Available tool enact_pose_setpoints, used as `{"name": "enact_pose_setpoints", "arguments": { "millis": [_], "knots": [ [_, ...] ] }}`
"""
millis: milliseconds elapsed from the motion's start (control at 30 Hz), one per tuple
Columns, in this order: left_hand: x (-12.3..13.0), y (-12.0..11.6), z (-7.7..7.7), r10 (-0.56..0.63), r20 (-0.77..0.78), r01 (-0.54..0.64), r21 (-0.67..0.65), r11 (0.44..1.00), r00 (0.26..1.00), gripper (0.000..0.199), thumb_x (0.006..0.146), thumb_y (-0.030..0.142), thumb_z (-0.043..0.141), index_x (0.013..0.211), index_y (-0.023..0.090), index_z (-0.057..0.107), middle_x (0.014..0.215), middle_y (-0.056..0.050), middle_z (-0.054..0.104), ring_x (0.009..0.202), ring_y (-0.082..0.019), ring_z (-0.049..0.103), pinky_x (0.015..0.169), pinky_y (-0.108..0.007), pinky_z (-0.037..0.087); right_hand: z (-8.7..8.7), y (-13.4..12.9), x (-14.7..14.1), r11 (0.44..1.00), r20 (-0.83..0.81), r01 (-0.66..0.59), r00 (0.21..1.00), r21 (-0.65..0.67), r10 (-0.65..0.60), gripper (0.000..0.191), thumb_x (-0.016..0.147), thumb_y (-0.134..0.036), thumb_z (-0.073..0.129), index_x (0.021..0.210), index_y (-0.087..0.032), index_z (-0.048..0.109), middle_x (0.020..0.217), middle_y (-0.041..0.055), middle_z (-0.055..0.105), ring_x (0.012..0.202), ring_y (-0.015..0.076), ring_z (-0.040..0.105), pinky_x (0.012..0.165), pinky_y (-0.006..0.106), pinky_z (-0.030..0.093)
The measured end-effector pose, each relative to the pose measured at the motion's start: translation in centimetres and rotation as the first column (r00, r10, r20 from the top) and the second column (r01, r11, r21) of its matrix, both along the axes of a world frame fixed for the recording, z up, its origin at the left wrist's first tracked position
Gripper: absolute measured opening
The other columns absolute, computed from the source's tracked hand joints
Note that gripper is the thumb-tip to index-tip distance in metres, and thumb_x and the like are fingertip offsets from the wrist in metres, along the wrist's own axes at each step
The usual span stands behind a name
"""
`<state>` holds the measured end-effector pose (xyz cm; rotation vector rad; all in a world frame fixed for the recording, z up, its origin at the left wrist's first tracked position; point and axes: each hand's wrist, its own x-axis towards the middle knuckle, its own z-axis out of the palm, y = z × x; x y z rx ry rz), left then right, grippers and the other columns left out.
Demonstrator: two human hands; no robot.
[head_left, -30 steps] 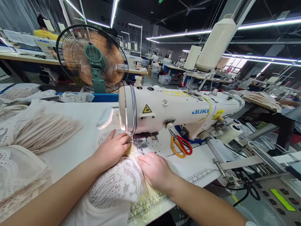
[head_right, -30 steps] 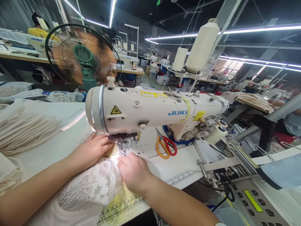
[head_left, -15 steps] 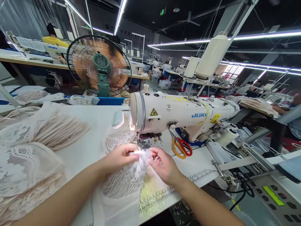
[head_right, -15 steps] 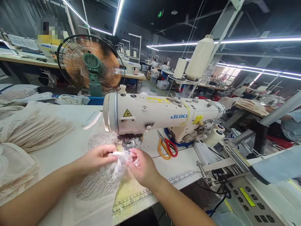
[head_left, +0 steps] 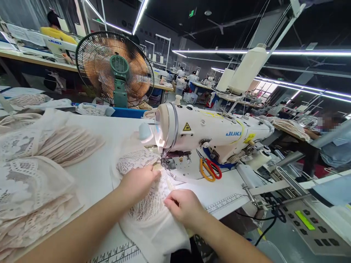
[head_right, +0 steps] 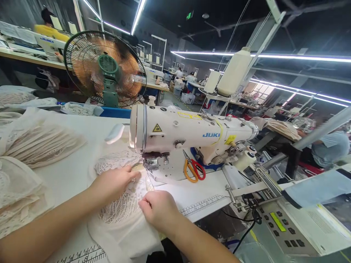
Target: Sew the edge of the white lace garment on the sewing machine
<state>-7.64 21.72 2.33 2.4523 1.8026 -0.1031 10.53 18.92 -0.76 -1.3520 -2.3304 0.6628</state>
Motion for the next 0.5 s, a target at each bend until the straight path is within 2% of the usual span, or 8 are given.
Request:
{"name": "enact_pose_setpoints", "arguments": {
  "millis": [167,300,500],
  "knots": [
    [0.6,0.0,0.2,0.034,-0.111,-0.035,-0.015,0.999,0.993,0.034,0.076,0.009,0.042,0.103,0.019,0.061,0.083,-0.008,0.058,0.062,-0.022,0.059,0.053,-0.030,0.039,-0.1,0.3,0.5,0.997,0.014,-0.047,0.999,0.064,0.046,0.017,0.083,-0.019,0.048,0.080,-0.019,0.065,0.065,-0.0002,0.063,0.059,0.0132,0.052,0.053,0.024,0.032],
    [1.1,0.2,0.4,0.053,-0.113,-0.057,-0.030,0.998,0.992,0.036,0.075,0.007,0.041,0.104,0.017,0.060,0.082,-0.009,0.059,0.064,-0.024,0.060,0.054,-0.031,0.041,0.1,1.2,0.4,0.993,0.060,-0.061,0.997,0.105,0.055,0.017,0.084,-0.021,0.049,0.089,-0.019,0.066,0.072,0.0014,0.066,0.063,0.0149,0.054,0.055,0.025,0.033],
    [0.9,1.0,-0.2,0.032,-0.065,-0.033,-0.015,0.999,0.997,0.038,0.078,0.012,0.039,0.110,0.019,0.057,0.082,-0.008,0.063,0.067,-0.024,0.063,0.053,-0.031,0.041,0.8,1.9,0.4,0.994,0.144,-0.082,0.987,0.072,0.071,0.015,0.083,-0.020,0.050,0.069,-0.019,0.053,0.059,-0.0025,0.053,0.057,0.0128,0.045,0.051,0.024,0.027]
  ]
}}
